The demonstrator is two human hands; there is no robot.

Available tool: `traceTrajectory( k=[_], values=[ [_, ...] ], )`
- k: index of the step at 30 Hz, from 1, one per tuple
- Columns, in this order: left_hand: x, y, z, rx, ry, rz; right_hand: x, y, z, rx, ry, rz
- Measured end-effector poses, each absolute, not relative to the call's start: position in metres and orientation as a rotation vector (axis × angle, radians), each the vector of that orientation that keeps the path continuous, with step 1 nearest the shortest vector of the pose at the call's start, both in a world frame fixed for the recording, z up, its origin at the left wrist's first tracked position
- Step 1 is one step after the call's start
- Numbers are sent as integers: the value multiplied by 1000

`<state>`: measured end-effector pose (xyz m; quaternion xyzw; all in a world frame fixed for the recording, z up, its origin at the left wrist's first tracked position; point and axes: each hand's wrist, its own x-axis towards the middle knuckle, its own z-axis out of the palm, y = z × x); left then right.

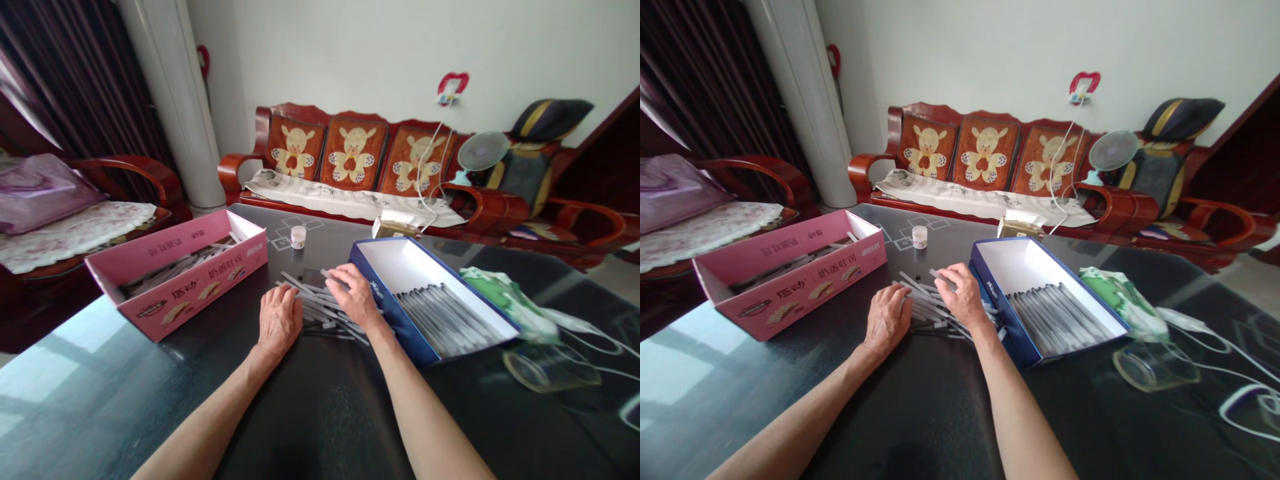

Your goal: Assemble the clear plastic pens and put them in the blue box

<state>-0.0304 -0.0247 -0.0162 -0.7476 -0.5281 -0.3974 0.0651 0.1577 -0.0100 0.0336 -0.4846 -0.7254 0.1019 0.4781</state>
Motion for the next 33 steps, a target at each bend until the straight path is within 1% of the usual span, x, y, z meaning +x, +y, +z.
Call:
traceTrajectory(
  k=[3, 6, 9, 11, 13, 15, 18, 22, 28, 33],
  values=[
    [-27, -25, -8, -2315, -1471, -1394, 161, -17, 47, -1206, -1491, 418],
    [-19, -28, -4, -2440, -1308, -1446, 150, -23, 45, -1198, -1260, 678],
    [-13, -30, -6, -2512, -1201, -1447, 129, -29, 37, -1122, -1285, 880],
    [-15, -28, -9, -2537, -1181, -1445, 118, -31, 34, -1109, -1379, 923],
    [-23, -23, -11, -2559, -1183, -1416, 115, -31, 36, -1159, -1491, 876],
    [-34, -16, -12, -2541, -1236, -1364, 122, -29, 40, -1249, -1574, 746],
    [-53, -7, -13, -2303, -1473, -1286, 142, -28, 47, -1367, -1643, 522],
    [-63, 0, -13, -2069, -1631, -1336, 159, -39, 44, -1450, -1757, 339],
    [-53, -3, -14, -2177, -1583, -1228, 146, -68, 27, -1517, -2149, 266],
    [-48, -6, -15, -2278, -1515, -1204, 136, -79, 19, -1615, -2326, 75]
  ],
)
